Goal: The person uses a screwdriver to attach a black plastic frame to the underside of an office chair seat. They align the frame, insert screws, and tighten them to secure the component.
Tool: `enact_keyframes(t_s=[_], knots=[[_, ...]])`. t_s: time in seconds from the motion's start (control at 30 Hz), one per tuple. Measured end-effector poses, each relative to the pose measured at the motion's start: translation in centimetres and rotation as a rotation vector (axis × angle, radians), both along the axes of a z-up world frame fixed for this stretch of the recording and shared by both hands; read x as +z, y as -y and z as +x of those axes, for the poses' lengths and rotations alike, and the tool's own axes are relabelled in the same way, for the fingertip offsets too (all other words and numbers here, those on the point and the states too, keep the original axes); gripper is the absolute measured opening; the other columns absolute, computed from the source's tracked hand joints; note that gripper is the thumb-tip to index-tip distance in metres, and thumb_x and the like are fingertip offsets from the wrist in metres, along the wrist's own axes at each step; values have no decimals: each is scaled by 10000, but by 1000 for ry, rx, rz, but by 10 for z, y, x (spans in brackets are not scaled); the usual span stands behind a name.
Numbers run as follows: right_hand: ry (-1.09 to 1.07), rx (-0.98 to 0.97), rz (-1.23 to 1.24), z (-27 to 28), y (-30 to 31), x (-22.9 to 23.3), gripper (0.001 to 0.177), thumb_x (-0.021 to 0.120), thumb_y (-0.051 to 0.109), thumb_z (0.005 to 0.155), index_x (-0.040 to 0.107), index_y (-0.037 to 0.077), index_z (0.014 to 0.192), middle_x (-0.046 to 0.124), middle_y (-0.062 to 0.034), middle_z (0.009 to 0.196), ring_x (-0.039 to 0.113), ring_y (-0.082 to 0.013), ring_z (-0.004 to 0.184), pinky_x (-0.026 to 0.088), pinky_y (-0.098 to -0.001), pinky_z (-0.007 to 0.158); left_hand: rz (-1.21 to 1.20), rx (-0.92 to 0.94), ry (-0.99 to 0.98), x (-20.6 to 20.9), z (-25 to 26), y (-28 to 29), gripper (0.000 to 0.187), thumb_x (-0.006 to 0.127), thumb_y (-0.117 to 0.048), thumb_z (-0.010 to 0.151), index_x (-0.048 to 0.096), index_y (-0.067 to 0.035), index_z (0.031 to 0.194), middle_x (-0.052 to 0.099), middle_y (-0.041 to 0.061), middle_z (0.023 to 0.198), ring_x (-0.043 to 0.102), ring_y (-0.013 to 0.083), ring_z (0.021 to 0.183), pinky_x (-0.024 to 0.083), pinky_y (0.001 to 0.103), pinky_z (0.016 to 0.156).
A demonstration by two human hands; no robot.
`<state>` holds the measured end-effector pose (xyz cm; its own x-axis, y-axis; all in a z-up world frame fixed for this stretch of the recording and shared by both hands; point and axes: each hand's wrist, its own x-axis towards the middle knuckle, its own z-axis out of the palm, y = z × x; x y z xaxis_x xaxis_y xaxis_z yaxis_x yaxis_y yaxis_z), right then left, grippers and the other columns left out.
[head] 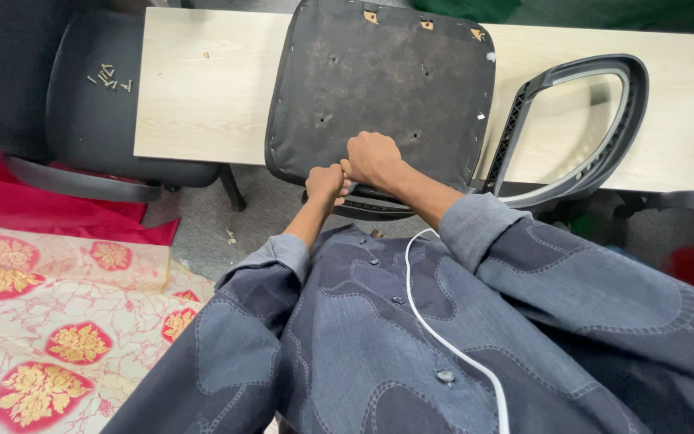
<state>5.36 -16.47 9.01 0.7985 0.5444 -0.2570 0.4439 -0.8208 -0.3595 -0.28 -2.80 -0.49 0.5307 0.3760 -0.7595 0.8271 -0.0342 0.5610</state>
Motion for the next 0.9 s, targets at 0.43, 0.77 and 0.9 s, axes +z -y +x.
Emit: enact_keyframes(t_s=[0.43,0.77,0.9], knots=[[-56,-48,83,-2,-1,16,331,731,287,837,727,22,1036,733,-220,953,726,-403,895,597,-488,769,395,-350,826,72,-13,15,166,661,-73,852,669,-13,1007,741,151,933,764,279,841,584,356,769],[56,65,382,-4,1,24,138,710,44,804,714,-15,929,730,-224,964,712,-422,904,580,-497,748,471,-439,988,74,-11,12,225,741,-52,808,652,23,1000,720,188,939,725,328,860,562,383,768],[82,114,387,-5,7,24,151,736,93,836,714,-19,935,730,-234,946,709,-422,904,572,-498,748,421,-365,992,70,-13,14,238,711,-47,783,648,19,1003,723,182,942,744,321,862,580,380,777]])
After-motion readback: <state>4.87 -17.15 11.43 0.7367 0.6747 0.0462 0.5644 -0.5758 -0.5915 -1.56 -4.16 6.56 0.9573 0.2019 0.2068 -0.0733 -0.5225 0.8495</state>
